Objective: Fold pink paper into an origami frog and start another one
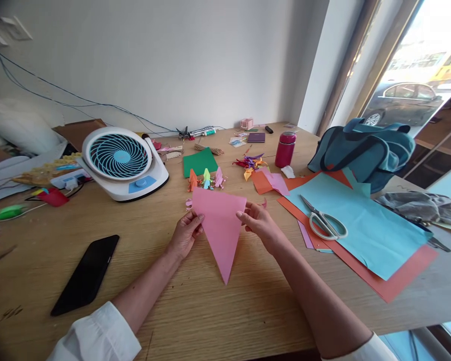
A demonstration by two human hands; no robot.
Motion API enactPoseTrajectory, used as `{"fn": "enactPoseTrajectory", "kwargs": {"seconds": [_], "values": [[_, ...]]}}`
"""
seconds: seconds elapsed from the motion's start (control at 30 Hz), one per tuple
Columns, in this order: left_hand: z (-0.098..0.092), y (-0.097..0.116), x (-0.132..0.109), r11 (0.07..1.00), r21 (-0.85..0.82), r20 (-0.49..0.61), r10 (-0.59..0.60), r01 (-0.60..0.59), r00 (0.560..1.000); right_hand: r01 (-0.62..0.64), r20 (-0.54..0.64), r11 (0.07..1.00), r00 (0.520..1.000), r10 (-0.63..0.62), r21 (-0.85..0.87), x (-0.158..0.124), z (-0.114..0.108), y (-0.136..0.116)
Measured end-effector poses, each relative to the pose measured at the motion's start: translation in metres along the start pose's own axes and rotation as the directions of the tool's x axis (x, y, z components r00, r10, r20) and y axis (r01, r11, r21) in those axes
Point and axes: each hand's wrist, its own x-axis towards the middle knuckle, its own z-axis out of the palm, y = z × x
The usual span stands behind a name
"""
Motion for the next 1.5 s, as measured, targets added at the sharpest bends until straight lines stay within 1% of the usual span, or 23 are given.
{"fn": "enactPoseTrajectory", "kwargs": {"seconds": [0.07,0.13,0.33,0.43,0.5,0.53,0.57,0.63,0.7,0.73,0.77,0.8,0.83,0.9,0.97,1.0,1.03,1.07,1.13,1.23,1.33,1.4,1.5], "values": [[0.0,0.001,0.0,0.999,-0.034,-0.015,-0.013,0.012,1.0,0.006,0.054,0.999,0.999,-0.004,-0.032,0.0,0.004,0.003],[0.001,0.002,-0.001,0.998,-0.055,-0.011,-0.032,0.031,0.999,0.008,0.053,0.999,0.999,-0.006,-0.045,0.001,0.008,0.008],[0.005,0.005,-0.006,0.994,-0.08,0.023,-0.077,0.078,0.997,0.066,-0.062,0.994,0.995,-0.072,-0.09,0.004,0.006,0.014],[0.007,0.014,-0.008,0.995,-0.086,0.048,-0.043,0.047,0.998,0.145,-0.127,0.976,0.978,-0.166,-0.162,0.0,0.002,0.01],[0.008,0.024,-0.011,0.996,-0.077,0.098,0.06,-0.053,0.993,0.253,-0.156,0.932,0.941,-0.299,-0.258,-0.006,0.0,0.005],[0.007,0.03,-0.013,0.989,-0.059,0.129,0.14,-0.133,0.982,0.324,-0.154,0.891,0.91,-0.386,-0.318,-0.009,0.0,0.002],[0.007,0.036,-0.015,0.973,-0.023,0.158,0.228,-0.228,0.961,0.404,-0.126,0.828,0.867,-0.482,-0.388,-0.012,0.0,-0.002],[0.003,0.046,-0.02,0.911,0.136,0.231,0.354,-0.39,0.906,0.534,-0.043,0.691,0.776,-0.63,-0.486,-0.017,0.001,-0.008],[-0.003,0.053,-0.026,0.816,0.303,0.292,0.412,-0.492,0.863,0.62,0.055,0.58,0.707,-0.706,-0.529,-0.02,0.002,-0.01],[-0.007,0.055,-0.029,0.764,0.351,0.341,0.433,-0.541,0.834,0.646,0.107,0.529,0.683,-0.722,-0.55,-0.021,0.002,-0.009],[-0.012,0.054,-0.033,0.716,0.384,0.399,0.441,-0.583,0.804,0.662,0.167,0.476,0.668,-0.725,-0.58,-0.023,0.002,-0.007],[-0.018,0.052,-0.036,0.677,0.415,0.467,0.415,-0.608,0.781,0.669,0.232,0.416,0.659,-0.715,-0.615,-0.025,0.003,-0.004],[-0.023,0.048,-0.04,0.642,0.441,0.53,0.378,-0.627,0.759,0.668,0.299,0.355,0.66,-0.69,-0.654,-0.029,0.003,0.001],[-0.036,0.037,-0.048,0.558,0.502,0.645,0.267,-0.661,0.716,0.653,0.416,0.247,0.683,-0.601,-0.716,-0.039,0.004,0.012],[-0.047,0.025,-0.056,0.422,0.554,0.729,0.17,-0.718,0.663,0.646,0.495,0.188,0.712,-0.499,-0.74,-0.054,0.005,0.022],[-0.051,0.02,-0.061,0.351,0.564,0.761,0.13,-0.747,0.636,0.644,0.519,0.181,0.726,-0.451,-0.743,-0.062,0.006,0.026],[-0.055,0.016,-0.065,0.287,0.577,0.779,0.09,-0.765,0.621,0.643,0.538,0.185,0.739,-0.406,-0.744,-0.069,0.006,0.029],[-0.058,0.013,-0.069,0.23,0.589,0.788,0.049,-0.775,0.614,0.641,0.55,0.193,0.749,-0.369,-0.743,-0.075,0.007,0.031],[-0.06,0.011,-0.076,0.143,0.615,0.786,-0.032,-0.775,0.618,0.634,0.562,0.201,0.763,-0.321,-0.747,-0.085,0.007,0.033],[-0.061,0.013,-0.084,0.059,0.64,0.766,-0.124,-0.766,0.63,0.633,0.572,0.159,0.761,-0.305,-0.757,-0.092,0.007,0.035],[-0.061,0.015,-0.088,0.016,0.645,0.757,-0.148,-0.764,0.637,0.636,0.582,0.101,0.75,-0.313,-0.765,-0.094,0.005,0.04],[-0.062,0.015,-0.089,0.002,0.635,0.765,-0.138,-0.772,0.629,0.638,0.587,0.082,0.745,-0.318,-0.766,-0.096,0.005,0.042],[-0.062,0.016,-0.09,0.021,0.583,0.811,-0.08,-0.813,0.579,0.637,0.579,0.094,0.745,-0.333,-0.765,-0.1,0.005,0.042]]}}
